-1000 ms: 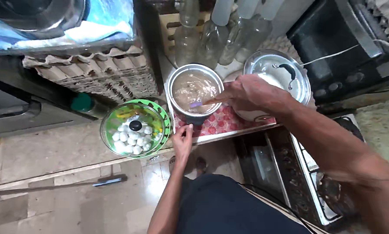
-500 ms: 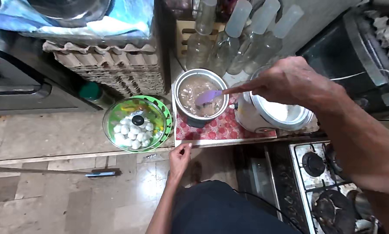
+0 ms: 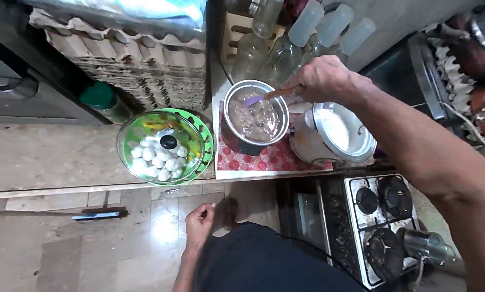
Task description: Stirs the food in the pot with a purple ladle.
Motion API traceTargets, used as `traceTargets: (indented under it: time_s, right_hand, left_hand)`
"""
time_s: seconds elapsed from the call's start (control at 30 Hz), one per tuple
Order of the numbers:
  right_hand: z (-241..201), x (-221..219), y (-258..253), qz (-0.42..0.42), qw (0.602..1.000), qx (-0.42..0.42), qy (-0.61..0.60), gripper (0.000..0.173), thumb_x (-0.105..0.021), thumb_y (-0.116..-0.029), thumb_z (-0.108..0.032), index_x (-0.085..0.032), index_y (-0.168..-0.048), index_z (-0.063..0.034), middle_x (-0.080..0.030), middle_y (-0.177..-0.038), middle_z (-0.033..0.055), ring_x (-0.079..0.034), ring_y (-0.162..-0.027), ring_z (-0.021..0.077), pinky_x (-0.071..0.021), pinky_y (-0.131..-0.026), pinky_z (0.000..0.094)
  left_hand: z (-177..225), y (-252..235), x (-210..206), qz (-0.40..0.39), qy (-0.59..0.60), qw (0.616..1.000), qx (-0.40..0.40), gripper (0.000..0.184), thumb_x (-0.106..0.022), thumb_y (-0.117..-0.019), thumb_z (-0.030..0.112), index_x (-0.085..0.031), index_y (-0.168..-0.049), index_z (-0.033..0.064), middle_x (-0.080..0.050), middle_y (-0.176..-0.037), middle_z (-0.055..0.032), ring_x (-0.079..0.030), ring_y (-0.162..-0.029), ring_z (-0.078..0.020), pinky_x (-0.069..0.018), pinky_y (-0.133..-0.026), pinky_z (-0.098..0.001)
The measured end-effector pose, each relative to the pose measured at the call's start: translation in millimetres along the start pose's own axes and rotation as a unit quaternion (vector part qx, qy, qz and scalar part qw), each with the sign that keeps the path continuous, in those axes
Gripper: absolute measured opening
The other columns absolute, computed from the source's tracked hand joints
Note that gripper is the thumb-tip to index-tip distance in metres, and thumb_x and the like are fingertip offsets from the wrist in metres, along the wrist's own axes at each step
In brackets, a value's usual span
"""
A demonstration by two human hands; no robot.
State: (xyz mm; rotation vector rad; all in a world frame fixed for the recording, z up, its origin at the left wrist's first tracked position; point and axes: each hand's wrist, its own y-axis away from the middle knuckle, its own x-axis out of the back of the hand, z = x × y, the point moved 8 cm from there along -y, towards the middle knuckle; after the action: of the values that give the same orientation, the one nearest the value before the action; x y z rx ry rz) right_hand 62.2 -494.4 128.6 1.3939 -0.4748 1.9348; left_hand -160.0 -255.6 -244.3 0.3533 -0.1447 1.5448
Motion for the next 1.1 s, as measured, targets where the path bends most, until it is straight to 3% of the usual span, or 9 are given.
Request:
traceTargets:
  time_s: [0.07, 0.1, 0.27, 0.47, 0.6, 0.7, 0.83, 1.0, 1.1]
  right_hand:
    - [52.3, -64.5, -1.9, -0.151, 0.979, -0.119, -0.069, 0.022, -0.059, -0.0992, -0.027, -0.078, -0.111, -0.0245, -0.073, -0.091, 0.0144, -0.070, -0.085, 0.0408, -0.0511, -0.070, 0.0668]
    - [63.1, -78.9, -0.2, -0.217, 0.957, -0.173, -0.086, 0.021, -0.062, -0.0983, -0.028, -0.077, -0.112, -0.0277, -0.074, -0.096, 0.0141, -0.069, -0.092, 0.0415, -0.0505, -0.074, 0.0681]
    - [59.7, -87.9, 29.3, -0.304, 0.906, -0.259, -0.137, 0.021, -0.063, -0.1013, -0.037, -0.078, -0.110, -0.0255, -0.074, -0.100, 0.0138, -0.069, -0.097, 0.0396, -0.0515, -0.079, 0.0690]
    - [38.4, -85.4, 55.6, -0.311, 0.888, -0.253, -0.226, 0.022, -0.063, -0.1021, -0.037, -0.080, -0.110, -0.0239, -0.075, -0.096, 0.0100, -0.070, -0.092, 0.0315, -0.0529, -0.082, 0.0617]
    - [20.5, -81.7, 63.8, -0.293, 0.886, -0.256, -0.252, 0.022, -0.064, -0.1027, -0.032, -0.080, -0.114, -0.0224, -0.075, -0.100, 0.0106, -0.070, -0.097, 0.0314, -0.0521, -0.087, 0.0609]
    - [8.8, -80.4, 69.5, -0.282, 0.880, -0.276, -0.266, 0.021, -0.064, -0.1019, -0.029, -0.079, -0.117, -0.0249, -0.076, -0.098, 0.0103, -0.071, -0.092, 0.0309, -0.0527, -0.083, 0.0614]
    - [-9.6, -87.5, 66.6, -0.248, 0.879, -0.275, -0.299, 0.022, -0.064, -0.1009, -0.028, -0.078, -0.118, -0.0256, -0.075, -0.099, 0.0095, -0.071, -0.092, 0.0300, -0.0536, -0.082, 0.0618]
    - [-33.1, -94.1, 46.2, -0.201, 0.910, -0.295, -0.211, 0.025, -0.060, -0.0996, -0.035, -0.075, -0.120, -0.0368, -0.075, -0.103, 0.0076, -0.071, -0.094, 0.0343, -0.0535, -0.075, 0.0645]
    - [-33.3, -91.3, 37.2, -0.187, 0.915, -0.318, -0.165, 0.031, -0.060, -0.0977, -0.030, -0.073, -0.124, -0.0364, -0.075, -0.100, 0.0109, -0.071, -0.093, 0.0373, -0.0523, -0.073, 0.0648]
  left_hand:
    - [-1.9, -0.6, 2.6, 0.001, 0.010, 1.000, 0.001, 0.024, -0.059, -0.0997, 0.026, -0.076, -0.093, 0.0093, -0.069, -0.074, 0.0039, -0.061, -0.062, -0.0006, -0.0532, -0.061, -0.0216]
    - [-2.5, -0.8, 3.3, -0.001, 0.014, 1.000, 0.000, 0.024, -0.059, -0.0997, 0.026, -0.076, -0.093, 0.0091, -0.069, -0.075, 0.0038, -0.061, -0.062, -0.0003, -0.0530, -0.061, -0.0214]
    - [-8.0, -5.6, 6.0, -0.040, -0.007, 0.999, -0.005, 0.025, -0.059, -0.0997, 0.026, -0.074, -0.090, 0.0088, -0.068, -0.074, 0.0029, -0.061, -0.062, -0.0011, -0.0525, -0.060, -0.0220]
    - [-35.0, -4.5, 15.4, -0.095, -0.140, 0.986, -0.003, 0.032, -0.052, -0.1014, 0.028, -0.070, -0.086, 0.0062, -0.064, -0.070, -0.0057, -0.063, -0.065, -0.0178, -0.0523, -0.064, -0.0423]
    - [-79.3, 8.8, 31.3, -0.114, -0.196, 0.973, 0.053, 0.038, -0.049, -0.1026, 0.028, -0.068, -0.084, 0.0013, -0.064, -0.071, -0.0132, -0.066, -0.070, -0.0299, -0.0524, -0.068, -0.0544]
    - [-118.9, 25.5, 49.0, -0.115, -0.212, 0.963, 0.124, 0.034, -0.053, -0.1015, 0.022, -0.065, -0.081, -0.0028, -0.064, -0.072, -0.0180, -0.066, -0.073, -0.0359, -0.0521, -0.071, -0.0598]
    - [-166.1, 53.4, 74.3, -0.108, -0.250, 0.941, 0.203, 0.024, -0.059, -0.0961, 0.014, -0.065, -0.080, -0.0037, -0.067, -0.079, -0.0214, -0.068, -0.081, -0.0392, -0.0515, -0.077, -0.0627]
    - [-210.9, 87.6, 94.9, -0.116, -0.275, 0.911, 0.286, 0.023, -0.060, -0.0959, 0.016, -0.068, -0.085, -0.0023, -0.071, -0.088, -0.0236, -0.070, -0.091, -0.0425, -0.0517, -0.081, -0.0658]
    - [-224.7, 99.8, 98.4, -0.119, -0.280, 0.900, 0.314, 0.024, -0.061, -0.0962, 0.019, -0.068, -0.084, -0.0008, -0.071, -0.090, -0.0230, -0.070, -0.093, -0.0418, -0.0517, -0.081, -0.0661]
